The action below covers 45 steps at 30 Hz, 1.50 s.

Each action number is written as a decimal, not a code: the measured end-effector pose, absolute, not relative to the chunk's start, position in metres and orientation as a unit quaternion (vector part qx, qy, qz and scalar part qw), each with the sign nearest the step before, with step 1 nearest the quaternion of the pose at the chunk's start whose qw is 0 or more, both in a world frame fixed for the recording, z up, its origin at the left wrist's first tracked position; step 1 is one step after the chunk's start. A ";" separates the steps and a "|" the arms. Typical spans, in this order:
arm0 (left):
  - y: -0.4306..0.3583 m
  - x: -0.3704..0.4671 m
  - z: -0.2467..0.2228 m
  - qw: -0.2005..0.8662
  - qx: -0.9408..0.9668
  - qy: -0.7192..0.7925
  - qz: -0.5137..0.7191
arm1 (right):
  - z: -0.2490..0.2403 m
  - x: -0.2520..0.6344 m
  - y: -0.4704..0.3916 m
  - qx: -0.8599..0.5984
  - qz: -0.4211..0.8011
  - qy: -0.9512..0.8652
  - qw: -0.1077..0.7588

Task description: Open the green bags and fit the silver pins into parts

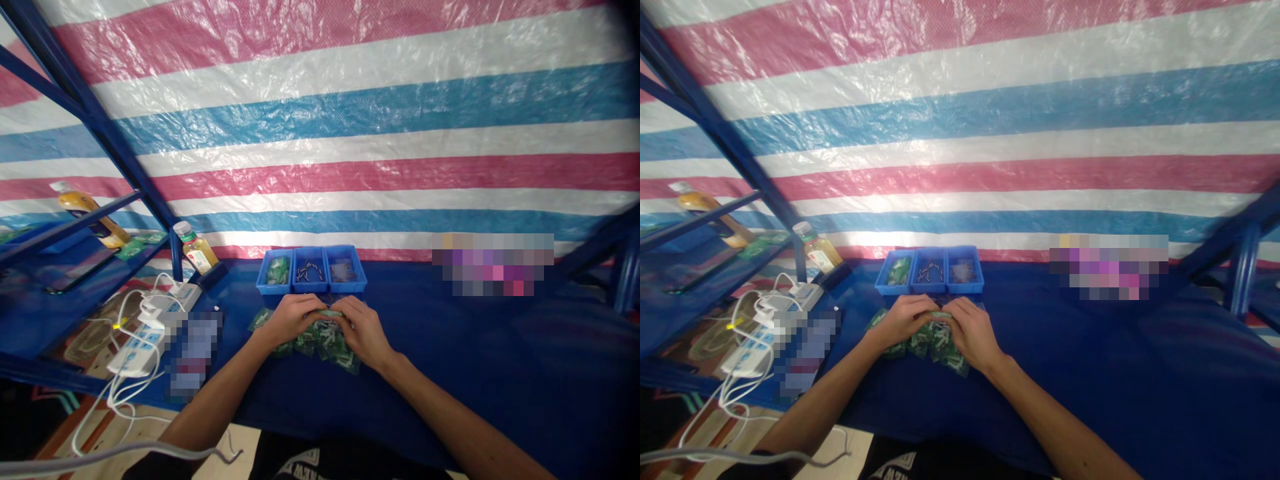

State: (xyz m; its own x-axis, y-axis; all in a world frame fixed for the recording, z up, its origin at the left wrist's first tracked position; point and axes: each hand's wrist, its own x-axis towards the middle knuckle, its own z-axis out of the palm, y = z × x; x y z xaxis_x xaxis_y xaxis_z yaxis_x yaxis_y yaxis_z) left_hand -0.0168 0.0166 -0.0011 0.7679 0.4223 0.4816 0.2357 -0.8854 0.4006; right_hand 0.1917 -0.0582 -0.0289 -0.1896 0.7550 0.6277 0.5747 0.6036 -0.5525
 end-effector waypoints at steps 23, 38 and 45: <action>0.018 -0.018 -0.001 0.138 0.911 0.171 0.349 | -0.025 0.189 -0.058 -0.451 0.092 -0.751 0.474; 0.016 -0.016 0.002 0.126 0.900 0.175 0.378 | -0.021 0.189 -0.060 -0.458 0.099 -0.744 0.476; 0.016 -0.017 0.002 0.127 0.906 0.180 0.361 | -0.023 0.192 -0.059 -0.455 0.098 -0.745 0.478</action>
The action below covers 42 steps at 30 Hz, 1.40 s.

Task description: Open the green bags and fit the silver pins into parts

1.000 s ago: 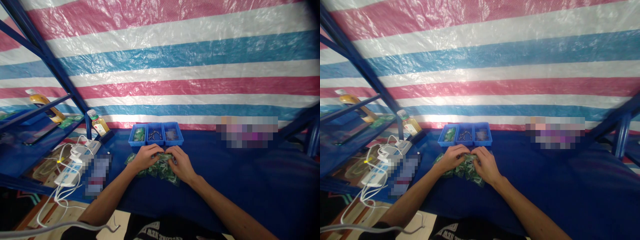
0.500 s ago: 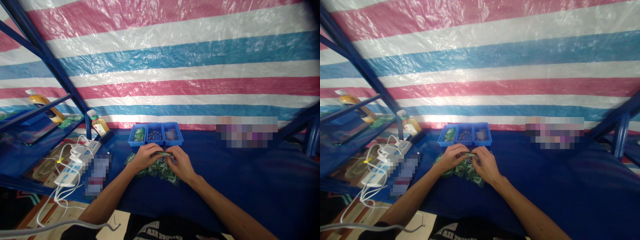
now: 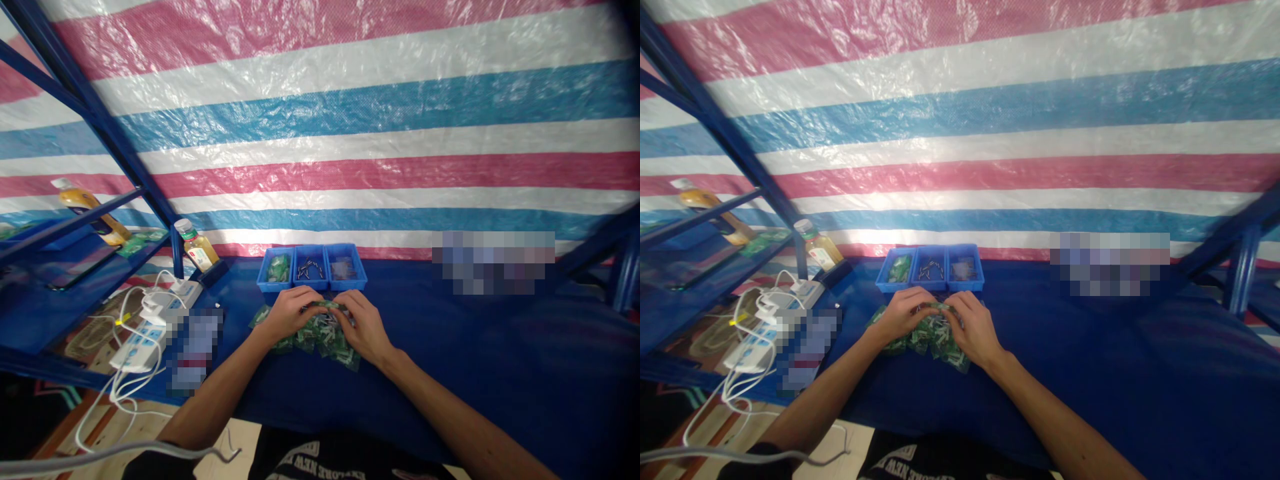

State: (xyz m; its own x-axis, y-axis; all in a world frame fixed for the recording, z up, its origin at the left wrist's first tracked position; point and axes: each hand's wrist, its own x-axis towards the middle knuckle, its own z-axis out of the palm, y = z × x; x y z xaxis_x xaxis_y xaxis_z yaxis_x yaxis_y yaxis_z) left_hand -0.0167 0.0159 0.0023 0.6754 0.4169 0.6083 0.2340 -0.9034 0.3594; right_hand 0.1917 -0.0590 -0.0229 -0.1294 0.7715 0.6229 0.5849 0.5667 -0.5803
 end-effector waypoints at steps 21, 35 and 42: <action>0.013 -0.018 0.004 0.125 0.921 0.196 0.313 | -0.027 0.191 -0.058 -0.461 0.093 -0.752 0.462; 0.012 -0.017 0.007 0.131 0.913 0.186 0.338 | -0.029 0.192 -0.059 -0.472 0.118 -0.735 0.473; 0.012 -0.017 0.007 0.129 0.916 0.184 0.332 | -0.026 0.192 -0.058 -0.460 0.114 -0.752 0.458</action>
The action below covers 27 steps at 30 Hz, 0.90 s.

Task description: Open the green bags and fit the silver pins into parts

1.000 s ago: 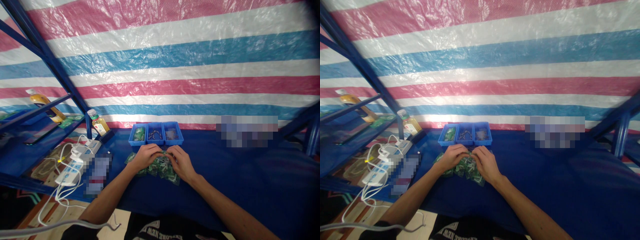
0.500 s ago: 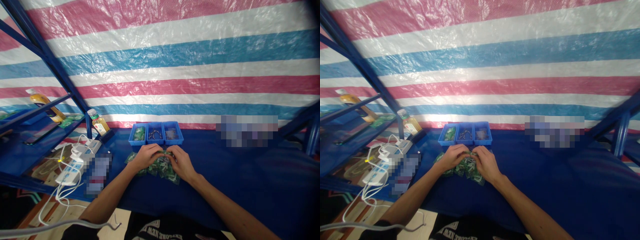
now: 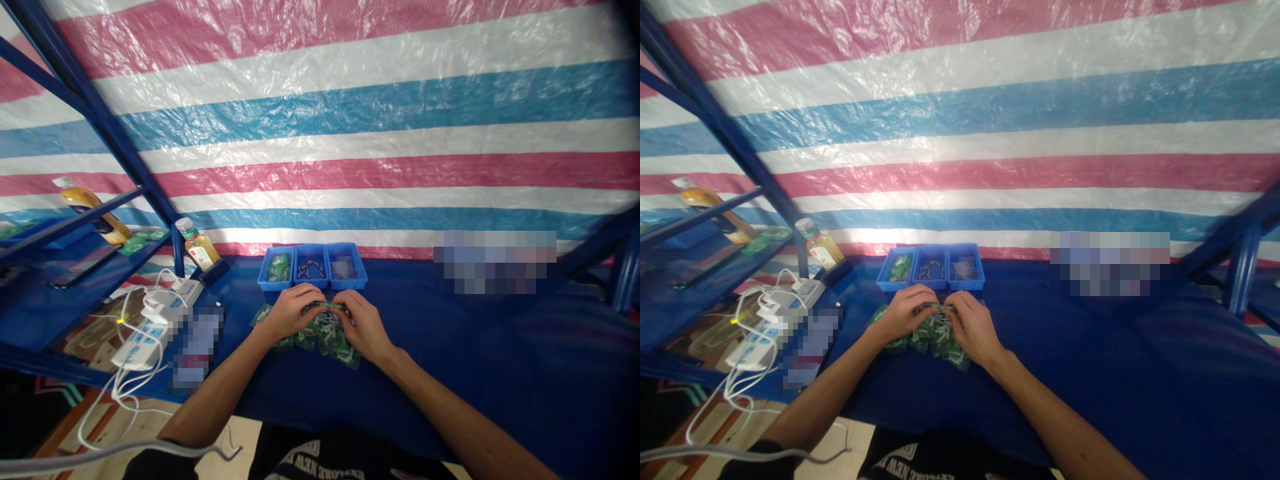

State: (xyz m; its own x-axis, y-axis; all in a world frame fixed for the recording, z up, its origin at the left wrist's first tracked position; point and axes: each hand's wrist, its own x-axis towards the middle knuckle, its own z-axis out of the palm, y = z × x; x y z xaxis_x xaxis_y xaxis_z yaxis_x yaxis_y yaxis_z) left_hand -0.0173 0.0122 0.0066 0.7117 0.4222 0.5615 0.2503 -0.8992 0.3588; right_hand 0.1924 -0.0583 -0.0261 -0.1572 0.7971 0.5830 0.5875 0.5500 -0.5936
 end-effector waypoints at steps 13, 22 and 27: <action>0.012 -0.018 0.008 0.137 0.915 0.173 0.339 | -0.025 0.191 -0.059 -0.460 0.117 -0.755 0.452; 0.012 -0.018 0.008 0.140 0.913 0.189 0.332 | -0.031 0.192 -0.057 -0.459 0.119 -0.757 0.450; 0.012 -0.017 0.010 0.143 0.920 0.190 0.311 | -0.029 0.192 -0.057 -0.458 0.128 -0.749 0.460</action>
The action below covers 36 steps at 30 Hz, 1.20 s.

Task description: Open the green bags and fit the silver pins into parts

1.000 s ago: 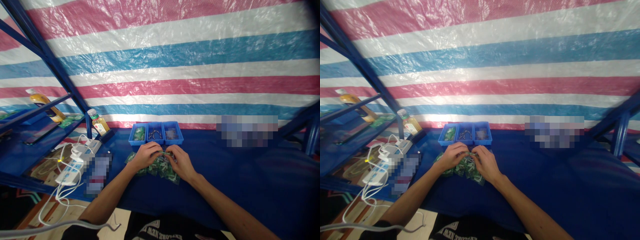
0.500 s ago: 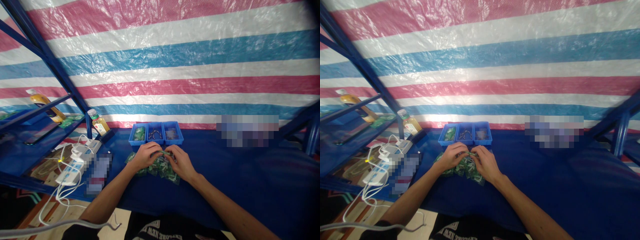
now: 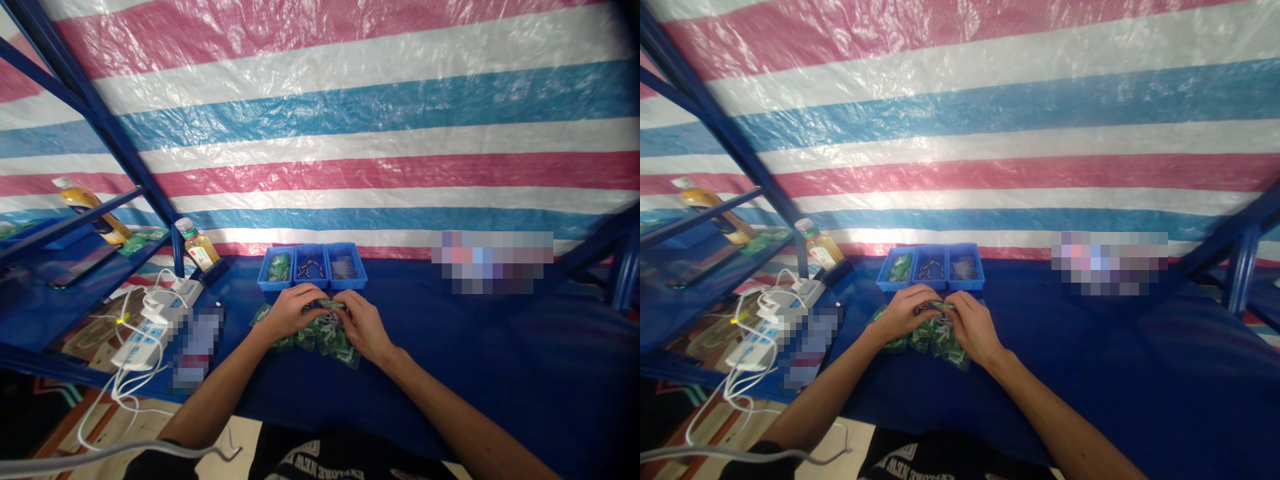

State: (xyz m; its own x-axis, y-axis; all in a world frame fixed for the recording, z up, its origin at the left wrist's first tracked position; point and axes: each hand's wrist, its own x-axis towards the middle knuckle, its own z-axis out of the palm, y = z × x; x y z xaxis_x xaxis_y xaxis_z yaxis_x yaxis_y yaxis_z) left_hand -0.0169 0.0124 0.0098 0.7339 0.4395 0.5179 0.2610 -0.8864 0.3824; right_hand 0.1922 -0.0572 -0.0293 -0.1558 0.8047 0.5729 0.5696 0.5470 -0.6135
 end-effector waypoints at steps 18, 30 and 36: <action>0.014 -0.018 0.007 0.146 0.939 0.157 0.269 | -0.021 0.191 -0.063 -0.374 0.109 -0.783 0.484; 0.012 -0.017 0.009 0.155 0.931 0.159 0.290 | -0.018 0.191 -0.063 -0.420 0.089 -0.756 0.495; 0.015 -0.020 0.006 0.170 0.904 0.184 0.346 | -0.019 0.191 -0.063 -0.449 0.096 -0.737 0.495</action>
